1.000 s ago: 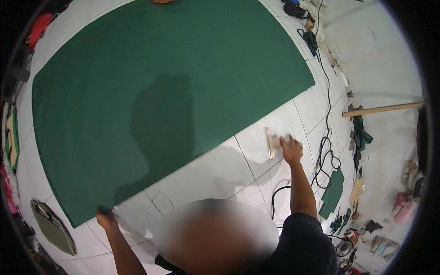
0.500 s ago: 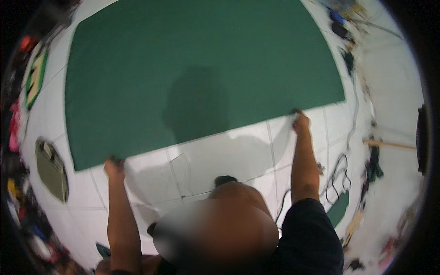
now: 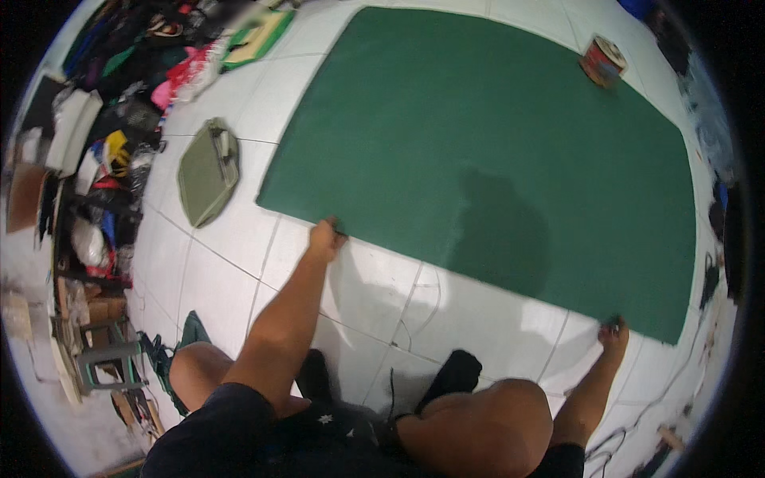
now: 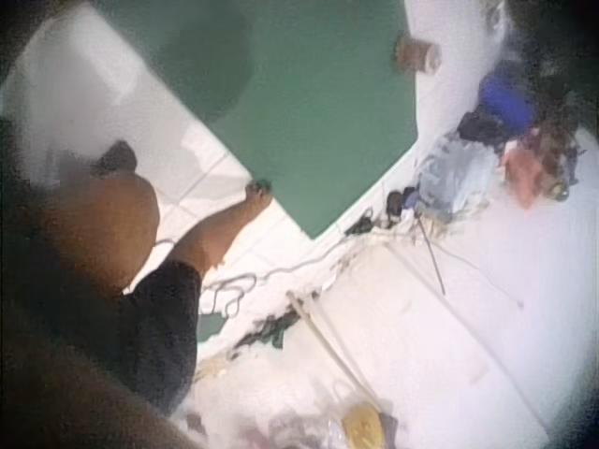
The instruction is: The person sits on a tiled floor and folds several large green fabric pieces into smaller rectangles, stacking them neatly. They then use a handheld electric cutter to trim the edges of a larger green sheet.
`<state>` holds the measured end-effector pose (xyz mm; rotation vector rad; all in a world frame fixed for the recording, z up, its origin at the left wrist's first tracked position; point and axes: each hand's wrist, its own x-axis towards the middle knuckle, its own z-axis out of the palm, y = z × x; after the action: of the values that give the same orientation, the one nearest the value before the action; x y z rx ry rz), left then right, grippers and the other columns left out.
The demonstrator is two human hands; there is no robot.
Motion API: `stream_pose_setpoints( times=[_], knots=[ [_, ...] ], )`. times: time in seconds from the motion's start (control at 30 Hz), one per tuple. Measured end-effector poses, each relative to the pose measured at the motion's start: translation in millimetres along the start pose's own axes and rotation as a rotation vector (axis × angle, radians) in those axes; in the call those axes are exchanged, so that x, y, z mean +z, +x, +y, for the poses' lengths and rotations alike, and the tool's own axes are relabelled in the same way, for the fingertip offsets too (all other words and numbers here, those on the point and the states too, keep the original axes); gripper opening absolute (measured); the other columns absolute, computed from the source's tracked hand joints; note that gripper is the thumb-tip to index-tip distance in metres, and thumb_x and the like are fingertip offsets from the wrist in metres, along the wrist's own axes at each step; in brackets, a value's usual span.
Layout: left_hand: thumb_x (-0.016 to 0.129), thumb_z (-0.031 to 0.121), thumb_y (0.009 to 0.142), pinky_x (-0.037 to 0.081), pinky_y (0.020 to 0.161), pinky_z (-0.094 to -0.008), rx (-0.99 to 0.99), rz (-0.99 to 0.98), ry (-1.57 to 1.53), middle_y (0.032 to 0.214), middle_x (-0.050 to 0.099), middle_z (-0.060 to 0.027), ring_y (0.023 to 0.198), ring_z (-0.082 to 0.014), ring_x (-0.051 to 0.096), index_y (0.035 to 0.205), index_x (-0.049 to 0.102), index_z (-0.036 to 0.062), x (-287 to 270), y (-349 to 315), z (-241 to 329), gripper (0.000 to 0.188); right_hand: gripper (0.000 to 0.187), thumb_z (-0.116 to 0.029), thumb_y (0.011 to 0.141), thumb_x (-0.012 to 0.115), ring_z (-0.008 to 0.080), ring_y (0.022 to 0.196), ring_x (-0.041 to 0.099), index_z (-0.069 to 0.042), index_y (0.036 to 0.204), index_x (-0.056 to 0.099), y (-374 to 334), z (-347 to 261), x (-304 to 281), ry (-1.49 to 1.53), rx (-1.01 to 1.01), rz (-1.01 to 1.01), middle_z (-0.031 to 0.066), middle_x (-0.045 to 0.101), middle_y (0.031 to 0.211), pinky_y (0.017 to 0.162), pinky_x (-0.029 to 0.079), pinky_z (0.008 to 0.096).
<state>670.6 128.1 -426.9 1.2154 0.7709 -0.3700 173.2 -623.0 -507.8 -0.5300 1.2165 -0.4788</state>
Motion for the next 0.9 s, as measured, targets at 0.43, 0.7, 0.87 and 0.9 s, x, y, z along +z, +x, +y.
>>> stream_pose_setpoints(
  times=[0.43, 0.7, 0.87, 0.9],
  knots=[
    [0.056, 0.013, 0.097, 0.053, 0.085, -0.0501, 0.071, 0.065, 0.095, 0.117, 0.057, -0.0177, 0.102, -0.0318, 0.059, 0.124, 0.054, -0.0031, -9, 14, -14, 0.031, 0.008, -0.019, 0.093, 0.063, 0.0200, 0.075, 0.064, -0.011, 0.096, 0.064, -66, 13, 74, 0.164, -0.162, -0.048, 0.0024, 0.067, 0.089, 0.066, 0.058, 0.0349],
    [0.053, 0.016, 0.098, 0.052, 0.082, -0.0457, 0.010, 0.036, -0.030, 0.110, 0.060, -0.0159, 0.096, -0.0286, 0.061, 0.118, 0.055, -0.0024, 14, -4, -14, 0.027, 0.017, -0.027, 0.098, 0.057, 0.0189, 0.074, 0.061, -0.011, 0.102, 0.061, -43, 15, 27, 0.190, -0.155, 0.104, 0.0061, 0.064, 0.090, 0.057, 0.051, 0.0314],
    [0.053, 0.016, 0.098, 0.052, 0.080, -0.0463, 0.041, -0.015, 0.125, 0.115, 0.062, -0.0172, 0.098, -0.0289, 0.063, 0.119, 0.056, -0.0004, -31, 25, -5, 0.027, 0.019, -0.028, 0.100, 0.054, 0.0196, 0.071, 0.059, -0.010, 0.101, 0.061, -40, 26, 51, 0.080, -0.112, 0.189, 0.0062, 0.064, 0.088, 0.058, 0.052, 0.0349],
    [0.051, 0.015, 0.099, 0.051, 0.080, -0.0467, 0.020, -0.019, 0.063, 0.116, 0.062, -0.0181, 0.097, -0.0281, 0.062, 0.120, 0.056, -0.0002, -10, 19, -16, 0.027, 0.019, -0.027, 0.101, 0.053, 0.0201, 0.072, 0.059, -0.009, 0.101, 0.061, -52, 20, 42, 0.038, -0.164, 0.210, 0.0065, 0.063, 0.089, 0.060, 0.052, 0.0365]
  ],
)
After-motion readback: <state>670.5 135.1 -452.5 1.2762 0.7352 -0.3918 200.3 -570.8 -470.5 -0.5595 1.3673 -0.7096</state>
